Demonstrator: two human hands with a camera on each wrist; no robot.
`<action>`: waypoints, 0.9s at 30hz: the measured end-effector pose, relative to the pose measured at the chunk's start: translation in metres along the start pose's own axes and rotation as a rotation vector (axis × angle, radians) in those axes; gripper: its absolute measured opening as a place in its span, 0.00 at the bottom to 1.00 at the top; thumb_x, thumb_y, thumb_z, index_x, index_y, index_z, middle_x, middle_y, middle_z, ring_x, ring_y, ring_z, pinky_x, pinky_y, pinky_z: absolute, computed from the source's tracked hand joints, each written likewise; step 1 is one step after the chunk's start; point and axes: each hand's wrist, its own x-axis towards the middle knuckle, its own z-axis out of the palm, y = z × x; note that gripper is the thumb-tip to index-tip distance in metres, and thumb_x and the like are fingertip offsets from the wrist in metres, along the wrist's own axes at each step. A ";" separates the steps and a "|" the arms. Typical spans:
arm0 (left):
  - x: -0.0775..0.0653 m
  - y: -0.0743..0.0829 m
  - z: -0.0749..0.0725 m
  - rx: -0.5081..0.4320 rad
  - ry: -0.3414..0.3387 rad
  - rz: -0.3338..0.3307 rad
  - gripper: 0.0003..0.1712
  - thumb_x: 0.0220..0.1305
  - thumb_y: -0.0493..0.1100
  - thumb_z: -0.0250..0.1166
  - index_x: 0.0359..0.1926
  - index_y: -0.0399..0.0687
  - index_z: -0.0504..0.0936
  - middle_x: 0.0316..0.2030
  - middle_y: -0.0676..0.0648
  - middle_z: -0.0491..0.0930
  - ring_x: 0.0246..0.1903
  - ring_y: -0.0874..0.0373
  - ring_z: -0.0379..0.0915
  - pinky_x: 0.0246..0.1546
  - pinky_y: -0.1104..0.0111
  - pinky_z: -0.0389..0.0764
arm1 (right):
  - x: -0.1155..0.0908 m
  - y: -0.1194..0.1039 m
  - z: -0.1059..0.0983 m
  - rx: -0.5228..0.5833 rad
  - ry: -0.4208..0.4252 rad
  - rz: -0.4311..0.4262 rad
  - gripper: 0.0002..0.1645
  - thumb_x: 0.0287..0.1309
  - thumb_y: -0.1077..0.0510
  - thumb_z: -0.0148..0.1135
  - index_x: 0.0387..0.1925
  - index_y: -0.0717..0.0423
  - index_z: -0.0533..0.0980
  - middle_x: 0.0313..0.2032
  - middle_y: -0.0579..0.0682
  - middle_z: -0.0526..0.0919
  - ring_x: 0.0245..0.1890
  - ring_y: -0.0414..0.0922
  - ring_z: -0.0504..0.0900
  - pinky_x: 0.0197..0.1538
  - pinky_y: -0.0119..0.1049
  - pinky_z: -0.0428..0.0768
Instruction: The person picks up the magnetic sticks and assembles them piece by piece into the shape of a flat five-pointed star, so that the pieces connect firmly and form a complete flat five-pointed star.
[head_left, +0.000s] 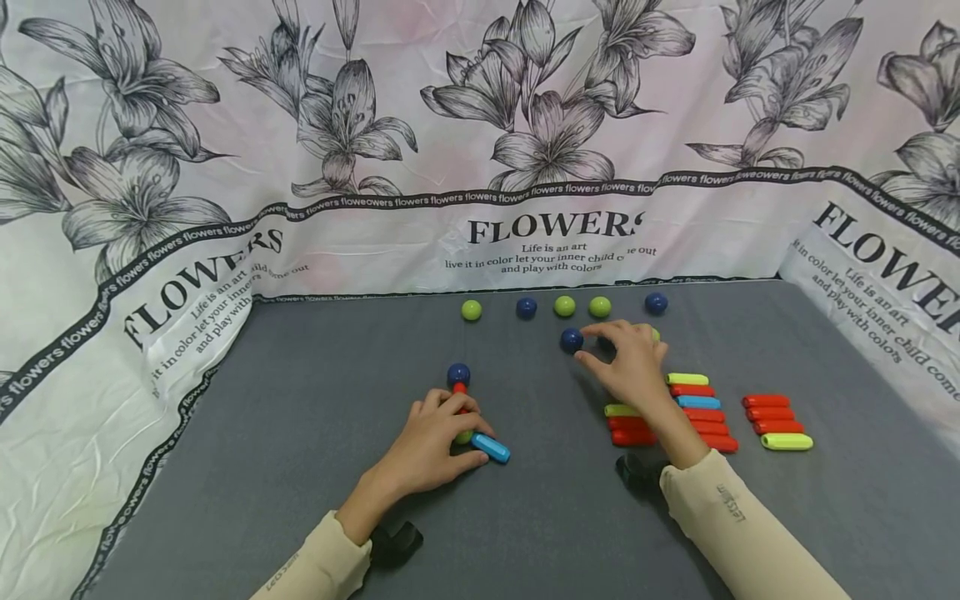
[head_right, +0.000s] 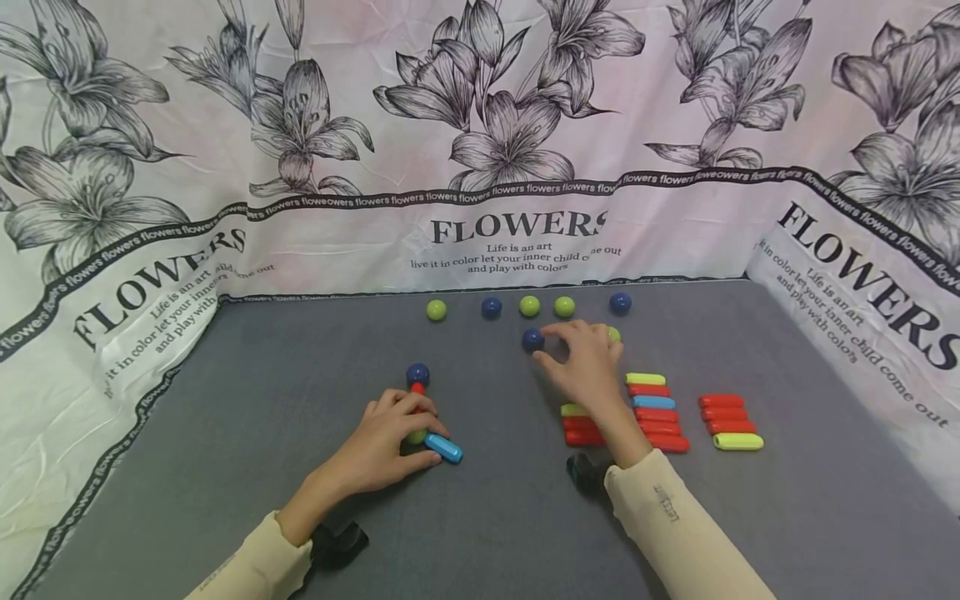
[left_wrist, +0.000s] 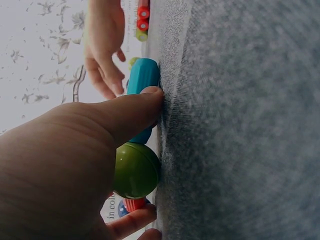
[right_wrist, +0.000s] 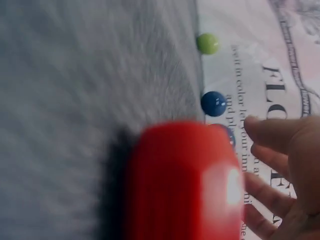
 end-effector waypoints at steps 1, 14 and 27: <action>0.000 0.000 0.000 -0.001 -0.001 -0.002 0.13 0.61 0.54 0.74 0.46 0.68 0.87 0.53 0.56 0.77 0.59 0.49 0.64 0.53 0.55 0.62 | 0.003 -0.001 0.001 -0.017 -0.028 0.000 0.22 0.60 0.52 0.72 0.55 0.52 0.82 0.58 0.63 0.80 0.58 0.65 0.66 0.56 0.69 0.53; 0.001 0.001 0.002 -0.007 -0.002 -0.005 0.12 0.61 0.54 0.74 0.46 0.68 0.87 0.55 0.56 0.78 0.60 0.49 0.65 0.53 0.55 0.62 | 0.013 -0.013 0.008 -0.201 -0.189 -0.130 0.26 0.60 0.56 0.72 0.60 0.48 0.81 0.55 0.58 0.84 0.59 0.63 0.68 0.65 0.71 0.48; 0.001 0.000 0.000 0.011 0.004 -0.018 0.12 0.61 0.56 0.73 0.46 0.69 0.87 0.54 0.56 0.77 0.59 0.49 0.65 0.52 0.56 0.62 | -0.015 -0.040 0.020 -0.079 -0.291 -0.300 0.23 0.56 0.49 0.76 0.53 0.44 0.84 0.41 0.45 0.82 0.40 0.45 0.67 0.46 0.50 0.55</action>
